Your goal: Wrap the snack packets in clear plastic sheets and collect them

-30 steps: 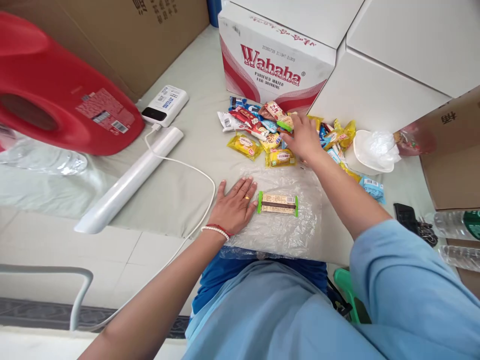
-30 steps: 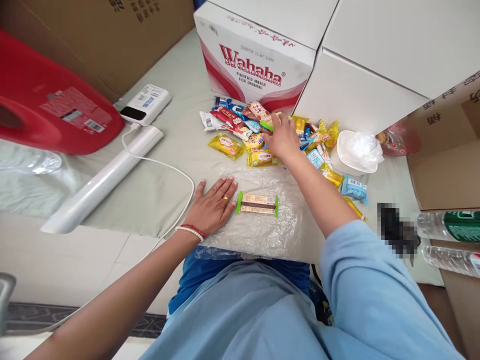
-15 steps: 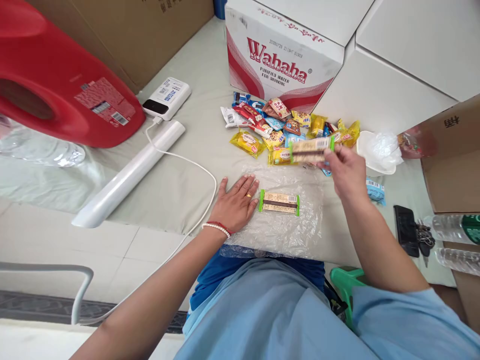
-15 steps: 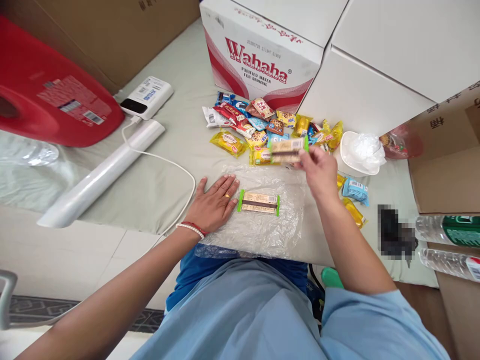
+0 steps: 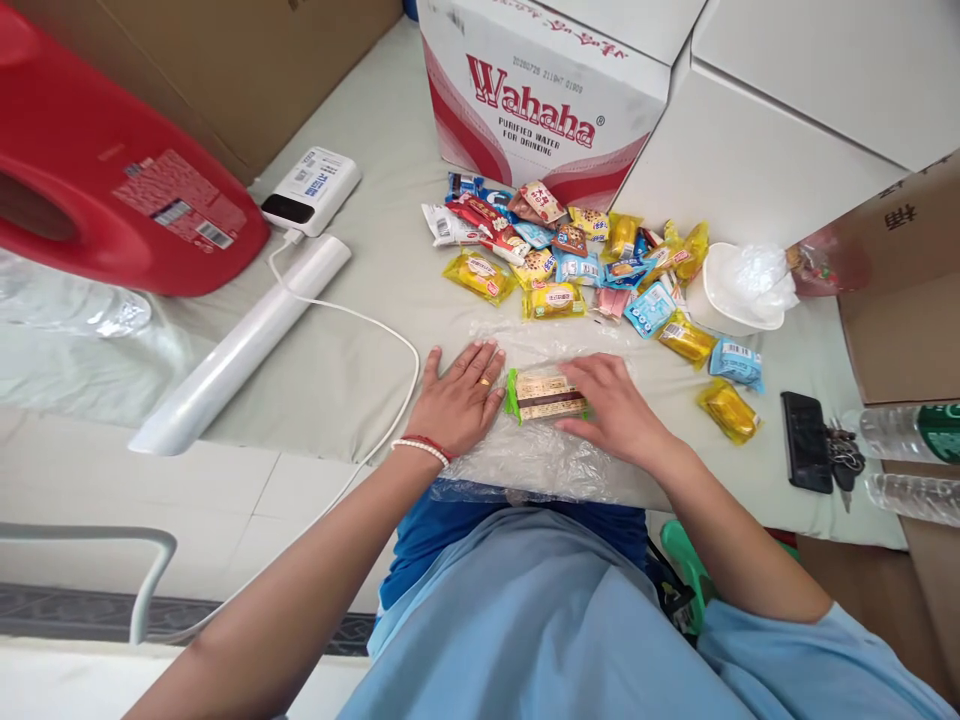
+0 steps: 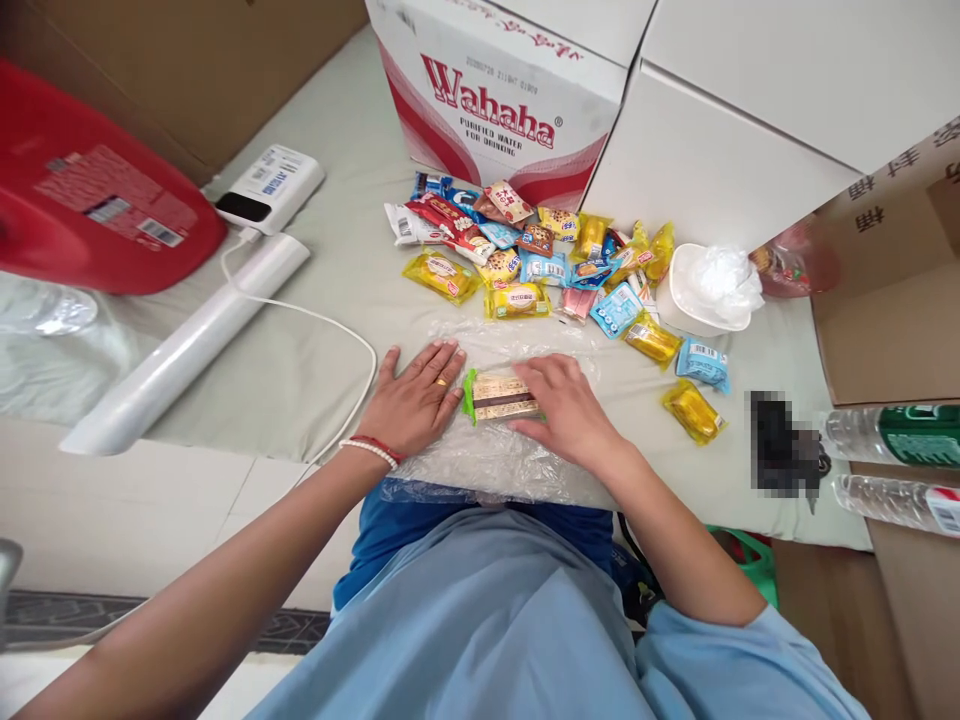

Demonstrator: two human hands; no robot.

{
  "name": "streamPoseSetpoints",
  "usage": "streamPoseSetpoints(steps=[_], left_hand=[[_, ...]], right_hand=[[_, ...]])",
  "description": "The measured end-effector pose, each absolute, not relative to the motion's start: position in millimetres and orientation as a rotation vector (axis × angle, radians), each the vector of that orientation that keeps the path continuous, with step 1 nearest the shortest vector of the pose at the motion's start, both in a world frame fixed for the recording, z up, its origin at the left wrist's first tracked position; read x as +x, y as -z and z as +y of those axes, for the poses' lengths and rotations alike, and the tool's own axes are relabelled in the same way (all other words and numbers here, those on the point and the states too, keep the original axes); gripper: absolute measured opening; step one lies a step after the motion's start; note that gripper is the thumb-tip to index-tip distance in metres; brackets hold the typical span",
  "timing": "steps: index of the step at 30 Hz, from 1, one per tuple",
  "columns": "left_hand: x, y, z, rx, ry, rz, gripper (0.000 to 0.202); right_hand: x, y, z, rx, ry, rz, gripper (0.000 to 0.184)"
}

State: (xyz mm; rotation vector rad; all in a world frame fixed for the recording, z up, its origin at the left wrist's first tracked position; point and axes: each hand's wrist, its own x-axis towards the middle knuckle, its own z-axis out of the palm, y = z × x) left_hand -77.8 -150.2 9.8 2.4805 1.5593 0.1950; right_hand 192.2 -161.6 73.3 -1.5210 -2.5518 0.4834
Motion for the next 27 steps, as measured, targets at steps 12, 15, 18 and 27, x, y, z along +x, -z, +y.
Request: streamPoseSetpoints(steps=[12,15,18,27], left_hand=[[-77.0,-12.2,-150.8,2.470,-0.234,1.550,0.059],[-76.9,-11.3,-150.9,2.472,-0.237,1.543,0.059],[-76.8,-10.7,-150.9,2.477,-0.239,1.543,0.060],[-77.4,-10.3,-151.3,2.480,-0.226,1.546,0.060]], right_hand=[[149.8,-71.3,-153.1,-1.758,-0.415,-2.649,0.059],[153.1,-69.0,-155.8,-1.723,-0.408,-2.683,0.056],[161.7,-69.4,-158.3,-1.689,-0.421,-2.705,0.055],[169.5,-70.5,-161.2,-1.687,-0.397,-2.658,0.060]])
